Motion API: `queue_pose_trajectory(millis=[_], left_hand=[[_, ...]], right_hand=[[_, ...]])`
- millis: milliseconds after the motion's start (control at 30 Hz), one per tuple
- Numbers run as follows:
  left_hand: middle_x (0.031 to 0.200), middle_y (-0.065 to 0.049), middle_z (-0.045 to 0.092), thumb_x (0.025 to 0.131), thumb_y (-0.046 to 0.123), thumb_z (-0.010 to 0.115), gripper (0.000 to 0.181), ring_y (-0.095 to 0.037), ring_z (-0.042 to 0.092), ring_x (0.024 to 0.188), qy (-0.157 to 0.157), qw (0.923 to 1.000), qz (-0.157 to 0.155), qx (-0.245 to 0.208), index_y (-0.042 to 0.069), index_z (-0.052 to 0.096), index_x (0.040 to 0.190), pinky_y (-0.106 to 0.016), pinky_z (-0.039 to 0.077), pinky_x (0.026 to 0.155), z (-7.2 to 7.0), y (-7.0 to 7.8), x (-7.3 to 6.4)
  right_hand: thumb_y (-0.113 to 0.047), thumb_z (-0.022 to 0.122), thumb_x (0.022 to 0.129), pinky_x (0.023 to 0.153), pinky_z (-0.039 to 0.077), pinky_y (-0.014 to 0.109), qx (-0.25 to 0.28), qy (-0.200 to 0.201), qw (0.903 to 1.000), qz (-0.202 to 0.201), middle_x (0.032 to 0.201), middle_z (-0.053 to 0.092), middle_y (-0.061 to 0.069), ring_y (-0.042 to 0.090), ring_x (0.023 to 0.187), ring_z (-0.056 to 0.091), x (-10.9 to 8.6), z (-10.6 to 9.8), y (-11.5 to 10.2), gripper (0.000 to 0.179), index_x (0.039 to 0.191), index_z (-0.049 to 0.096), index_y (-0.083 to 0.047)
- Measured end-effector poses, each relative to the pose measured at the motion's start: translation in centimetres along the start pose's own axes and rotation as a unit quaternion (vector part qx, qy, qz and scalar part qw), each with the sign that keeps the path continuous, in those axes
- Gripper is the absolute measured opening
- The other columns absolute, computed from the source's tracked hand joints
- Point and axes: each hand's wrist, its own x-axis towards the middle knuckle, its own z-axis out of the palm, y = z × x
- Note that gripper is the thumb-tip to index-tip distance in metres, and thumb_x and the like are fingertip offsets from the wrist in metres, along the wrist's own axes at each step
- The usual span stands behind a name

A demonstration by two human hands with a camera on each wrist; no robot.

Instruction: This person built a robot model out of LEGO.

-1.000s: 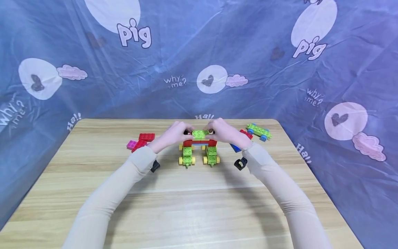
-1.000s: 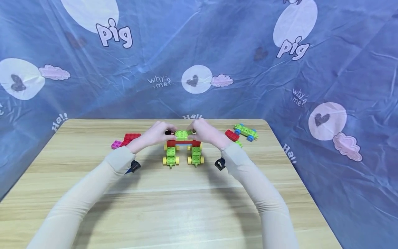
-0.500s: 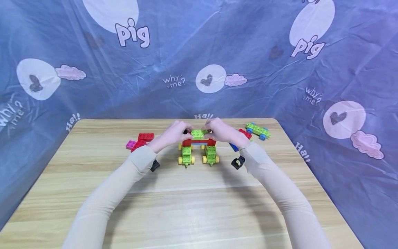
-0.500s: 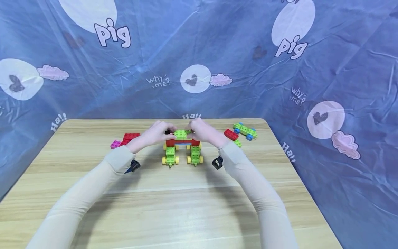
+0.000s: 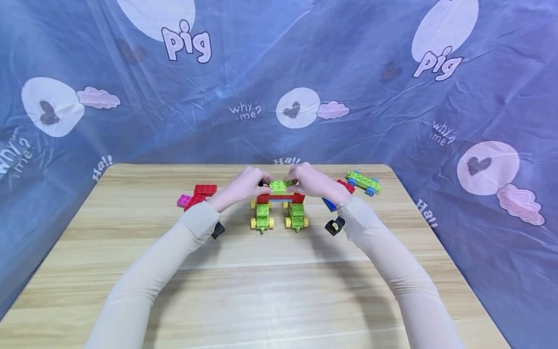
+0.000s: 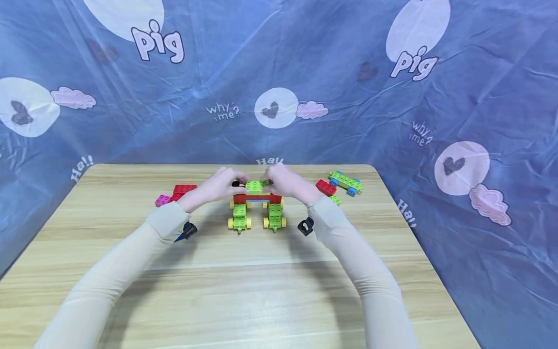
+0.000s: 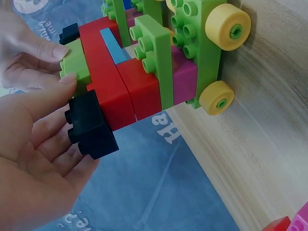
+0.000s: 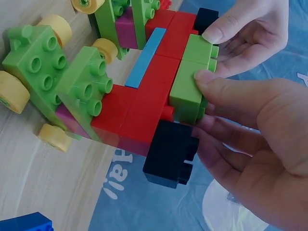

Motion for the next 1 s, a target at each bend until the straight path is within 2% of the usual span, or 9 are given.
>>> queue_pose_trajectory(millis=[267, 500, 700, 1000], left_hand=[[0.117, -0.016, 0.073, 0.088, 0.015, 0.073, 0.037, -0.028, 0.07, 0.107, -0.005, 1.0, 0.004, -0.006, -0.002, 0.068, 0.12, -0.04, 0.055, 0.099, -0.3, -0.3, 0.2], [0.113, -0.016, 0.074, 0.088, 0.016, 0.074, 0.035, -0.028, 0.072, 0.103, 0.0, 1.0, -0.001, -0.004, 0.0, 0.07, 0.118, -0.04, 0.056, 0.096, -0.1, -0.4, 0.1], [0.111, -0.015, 0.075, 0.089, 0.018, 0.074, 0.034, -0.026, 0.072, 0.101, 0.004, 0.9999, 0.0, -0.011, 0.0, 0.07, 0.117, -0.039, 0.057, 0.095, 0.1, -0.3, 0.1], [0.109, -0.014, 0.076, 0.089, 0.019, 0.074, 0.033, -0.026, 0.072, 0.1, 0.007, 0.9999, -0.011, -0.01, 0.001, 0.071, 0.116, -0.04, 0.056, 0.095, -0.1, -0.3, 0.0]], right_hand=[[-0.01, 0.076, 0.085, 0.067, 0.058, 0.031, -0.027, 0.015, 0.9995, -0.001, 0.084, 0.072, 0.014, 0.023, 0.074, 0.067, 0.1, 0.3, -0.3, 0.015, 0.096, 0.076, 0.001], [-0.016, 0.077, 0.086, 0.071, 0.061, 0.035, -0.005, 0.027, 0.9996, -0.001, 0.091, 0.074, 0.015, 0.023, 0.079, 0.071, -0.4, 0.5, 0.6, 0.021, 0.1, 0.076, 0.0], [-0.019, 0.078, 0.085, 0.07, 0.06, 0.035, 0.007, 0.017, 0.9997, 0.016, 0.09, 0.074, 0.012, 0.019, 0.077, 0.069, -1.1, 0.1, 1.4, 0.021, 0.099, 0.077, -0.002], [-0.014, 0.077, 0.086, 0.071, 0.059, 0.037, 0.007, 0.004, 0.9999, 0.006, 0.091, 0.074, 0.013, 0.021, 0.078, 0.068, -0.8, -0.1, 1.5, 0.019, 0.101, 0.076, -0.002]])
